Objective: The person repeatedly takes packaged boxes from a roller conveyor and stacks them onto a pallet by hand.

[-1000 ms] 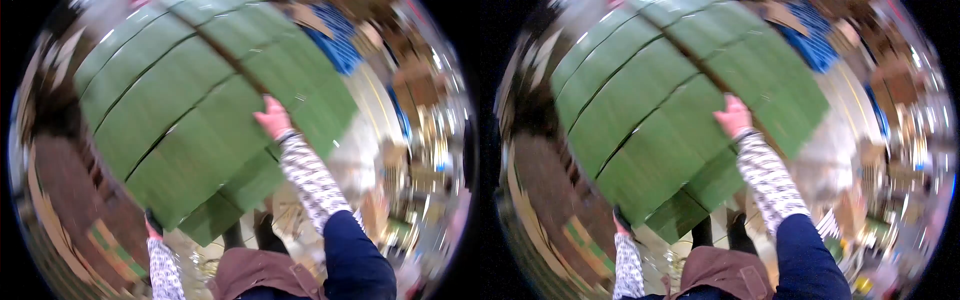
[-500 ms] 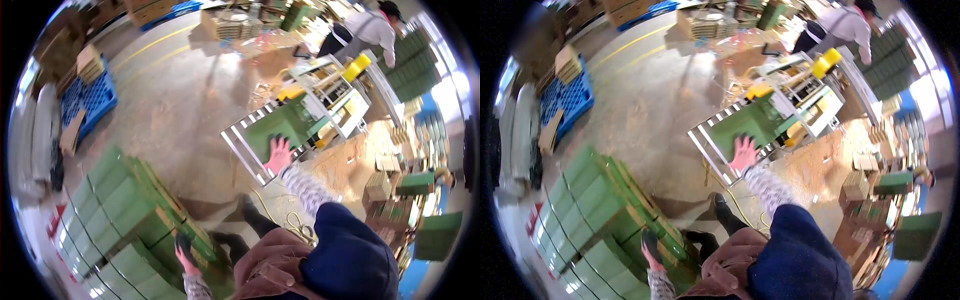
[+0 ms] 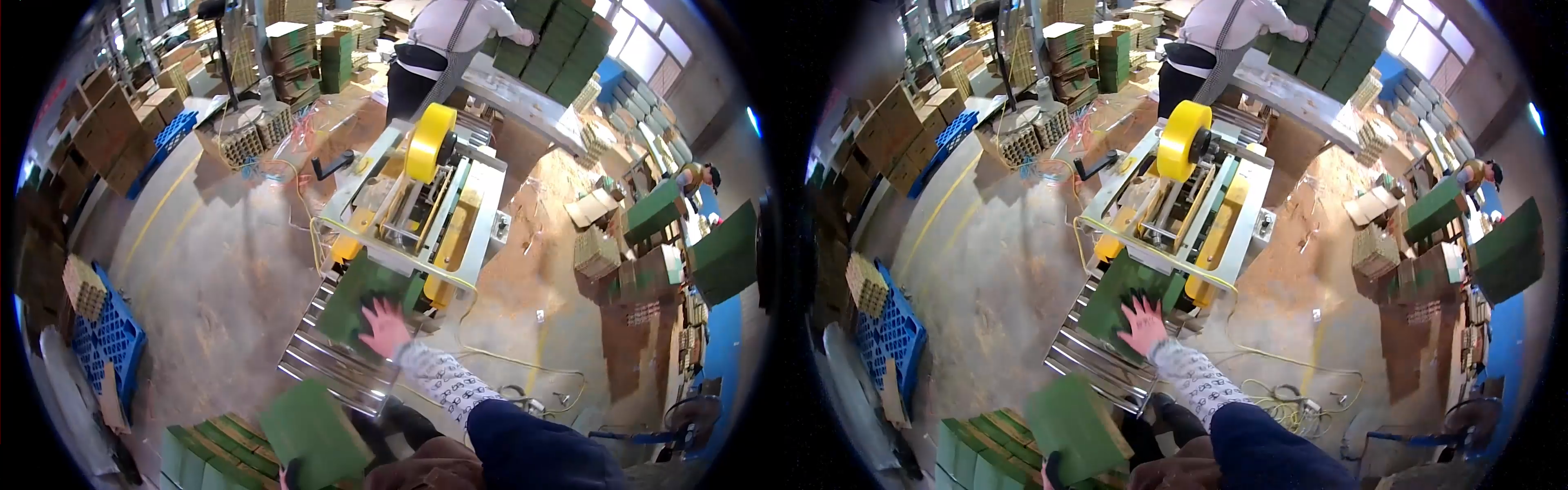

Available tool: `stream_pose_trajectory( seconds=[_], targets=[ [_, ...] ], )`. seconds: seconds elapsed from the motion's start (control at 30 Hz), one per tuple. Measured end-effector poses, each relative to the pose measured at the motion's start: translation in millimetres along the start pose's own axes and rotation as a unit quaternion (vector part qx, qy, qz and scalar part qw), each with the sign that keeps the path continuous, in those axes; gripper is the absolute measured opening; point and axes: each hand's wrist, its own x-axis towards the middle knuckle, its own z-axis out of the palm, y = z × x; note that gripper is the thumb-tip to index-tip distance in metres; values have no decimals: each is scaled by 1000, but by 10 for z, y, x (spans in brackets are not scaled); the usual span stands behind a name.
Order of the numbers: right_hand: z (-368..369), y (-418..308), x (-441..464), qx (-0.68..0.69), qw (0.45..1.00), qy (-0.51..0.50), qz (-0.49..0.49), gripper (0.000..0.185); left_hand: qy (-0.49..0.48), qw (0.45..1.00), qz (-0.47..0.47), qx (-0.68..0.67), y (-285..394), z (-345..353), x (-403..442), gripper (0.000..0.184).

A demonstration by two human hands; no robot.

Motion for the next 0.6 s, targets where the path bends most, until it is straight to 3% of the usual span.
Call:
stream_pose_trajectory(
  seconds=[0.07,0.13,0.17,0.23,0.27,0.3,0.33,0.4,0.5,0.6],
  targets=[
    [-64,-87,-313,54,997,-48,-38,69,-36,999,37,13,298,-251,108,45],
    [-81,-128,-746,65,989,-107,-79,74,66,991,-62,-96,468,-630,334,38],
    [-40,-130,-939,82,986,-124,-77,75,65,998,-3,22,421,-976,682,48],
    [-168,-86,-1190,79,986,-114,94,87,41,996,34,67,647,-636,962,53],
    [162,-4,-1354,155,962,30,222,89,51,993,2,104,679,-623,1076,56],
    [574,50,-1508,295,896,170,285,79,34,994,-26,99,658,-627,1223,57],
    [501,78,-1564,584,658,-43,473,67,29,989,-59,131,634,-593,1342,58],
    [1010,266,-1835,748,498,-62,433,60,-30,983,-109,144,691,-268,1381,56],
    [773,274,-1975,761,569,-77,302,58,-46,980,-144,129,564,-316,1453,54],
    [386,100,-2043,722,634,-42,274,55,-57,977,-169,117,723,-234,1381,52]
  ],
)
